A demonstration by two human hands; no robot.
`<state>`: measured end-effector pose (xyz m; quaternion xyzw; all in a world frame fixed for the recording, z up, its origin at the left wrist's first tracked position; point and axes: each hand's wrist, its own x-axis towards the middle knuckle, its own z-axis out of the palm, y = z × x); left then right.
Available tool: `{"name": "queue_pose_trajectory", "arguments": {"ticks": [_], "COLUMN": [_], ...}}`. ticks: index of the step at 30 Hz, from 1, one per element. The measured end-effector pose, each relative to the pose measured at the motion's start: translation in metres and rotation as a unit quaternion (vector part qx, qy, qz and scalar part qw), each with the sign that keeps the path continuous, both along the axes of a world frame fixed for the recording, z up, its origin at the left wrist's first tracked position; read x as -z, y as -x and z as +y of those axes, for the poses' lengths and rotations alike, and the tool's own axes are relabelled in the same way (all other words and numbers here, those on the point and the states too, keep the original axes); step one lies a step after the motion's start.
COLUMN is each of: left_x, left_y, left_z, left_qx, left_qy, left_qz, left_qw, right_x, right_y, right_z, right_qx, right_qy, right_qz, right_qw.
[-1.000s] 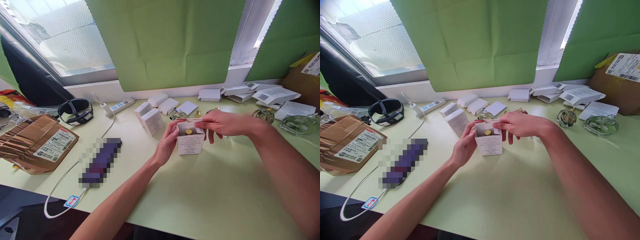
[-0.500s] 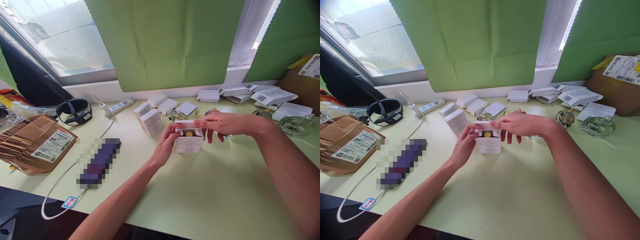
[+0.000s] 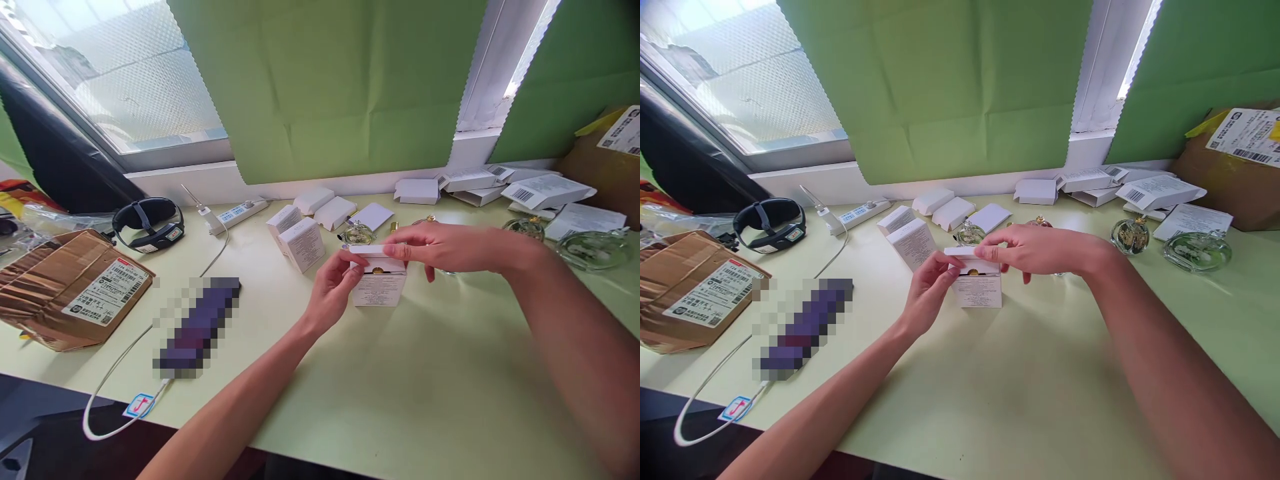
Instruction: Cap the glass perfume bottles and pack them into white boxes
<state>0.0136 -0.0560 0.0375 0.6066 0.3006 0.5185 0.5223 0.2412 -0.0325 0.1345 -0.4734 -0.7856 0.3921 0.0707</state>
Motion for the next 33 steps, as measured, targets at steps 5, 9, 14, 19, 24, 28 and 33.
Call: {"name": "queue_pose_trajectory", "arguments": {"ticks": [5, 9, 14, 19, 24, 28, 33], "left_x": [-0.0038, -0.0042, -0.0024, -0.0016, -0.0009, -0.0003, -0.0015], "left_y": [-0.0028, -0.0005, 0.0026, 0.0031, 0.0056, 0.0066, 0.0053], "left_z": [-0.0023, -0.0014, 0.0012, 0.0025, 0.0035, 0.0034, 0.0038], "left_qx": [0.029, 0.037, 0.041, 0.028, 0.024, 0.024, 0.016], "left_qy": [0.02, 0.001, -0.029, -0.066, -0.085, -0.086, -0.091], "left_qz": [-0.085, -0.043, -0.004, 0.028, 0.055, 0.06, 0.061], "left_qw": [0.996, 0.998, 0.999, 0.997, 0.995, 0.994, 0.994], "right_x": [-0.0035, -0.0033, -0.0007, -0.0002, -0.0006, 0.0005, 0.0018], "right_y": [0.0051, 0.0071, 0.0077, 0.0075, 0.0042, 0.0013, 0.0018], "right_z": [-0.0035, -0.0062, -0.0069, -0.0061, -0.0052, -0.0042, -0.0037], "right_qx": [-0.022, -0.05, -0.053, -0.055, -0.052, -0.033, -0.023], "right_qy": [-0.017, -0.011, -0.002, -0.011, -0.007, 0.007, 0.002], "right_qz": [-0.001, 0.022, 0.005, 0.003, 0.006, 0.003, -0.009], "right_qw": [1.0, 0.998, 0.999, 0.998, 0.999, 0.999, 1.0]}}
